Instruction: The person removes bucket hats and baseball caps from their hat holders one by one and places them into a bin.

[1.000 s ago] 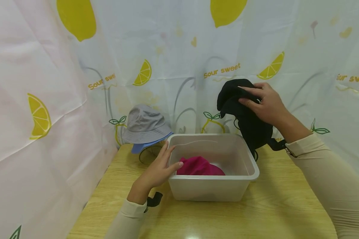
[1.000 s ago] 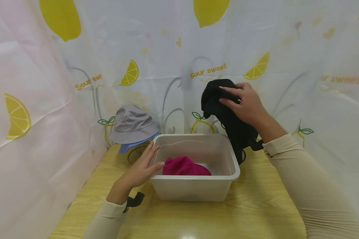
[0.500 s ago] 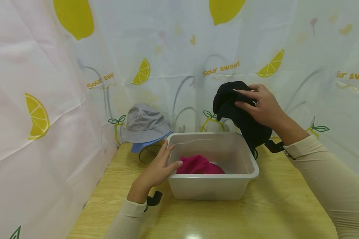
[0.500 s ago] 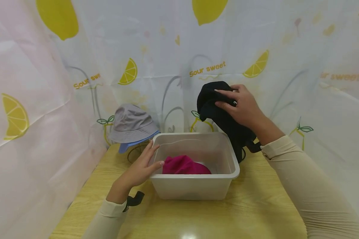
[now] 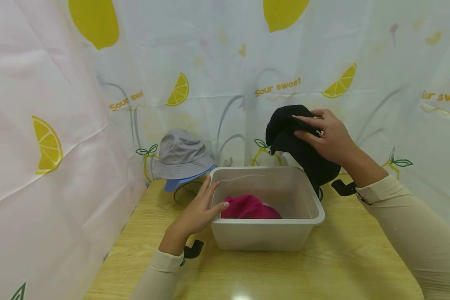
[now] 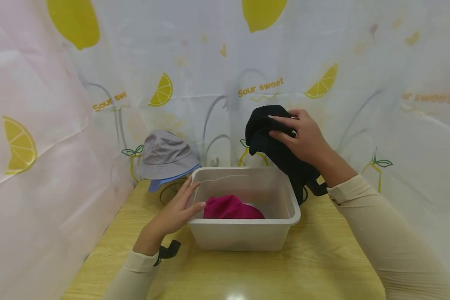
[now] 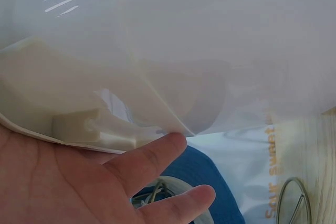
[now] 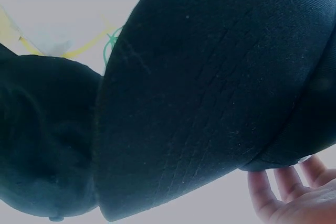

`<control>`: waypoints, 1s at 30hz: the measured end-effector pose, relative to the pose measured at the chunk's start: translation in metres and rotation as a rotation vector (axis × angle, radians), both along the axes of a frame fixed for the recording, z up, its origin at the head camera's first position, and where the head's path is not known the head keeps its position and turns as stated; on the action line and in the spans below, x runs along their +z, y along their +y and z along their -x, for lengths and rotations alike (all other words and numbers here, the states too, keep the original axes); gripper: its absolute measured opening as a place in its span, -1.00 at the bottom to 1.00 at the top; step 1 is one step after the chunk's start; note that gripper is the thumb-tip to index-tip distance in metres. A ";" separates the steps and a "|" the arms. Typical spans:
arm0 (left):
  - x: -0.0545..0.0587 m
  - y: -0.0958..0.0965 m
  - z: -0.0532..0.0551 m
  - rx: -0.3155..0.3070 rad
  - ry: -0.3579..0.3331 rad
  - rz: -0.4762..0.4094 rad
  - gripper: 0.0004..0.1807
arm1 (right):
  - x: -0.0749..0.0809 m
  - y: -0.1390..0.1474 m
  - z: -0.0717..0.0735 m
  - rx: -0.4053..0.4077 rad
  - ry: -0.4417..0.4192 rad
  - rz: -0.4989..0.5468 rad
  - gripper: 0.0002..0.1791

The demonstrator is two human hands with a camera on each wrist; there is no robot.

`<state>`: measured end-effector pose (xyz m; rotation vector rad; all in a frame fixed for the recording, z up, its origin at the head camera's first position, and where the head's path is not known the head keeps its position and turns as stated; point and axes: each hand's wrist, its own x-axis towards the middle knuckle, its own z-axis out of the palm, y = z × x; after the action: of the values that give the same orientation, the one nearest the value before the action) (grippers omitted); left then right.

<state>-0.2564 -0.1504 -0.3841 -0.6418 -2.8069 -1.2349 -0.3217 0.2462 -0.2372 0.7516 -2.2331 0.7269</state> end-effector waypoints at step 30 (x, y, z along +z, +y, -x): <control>-0.001 0.000 0.000 0.007 0.000 0.006 -0.05 | -0.024 -0.010 -0.011 0.055 -0.004 -0.075 -0.42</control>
<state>-0.2567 -0.1502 -0.3851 -0.6321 -2.8118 -1.2254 -0.3109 0.2365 -0.2615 0.8523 -2.2612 0.6743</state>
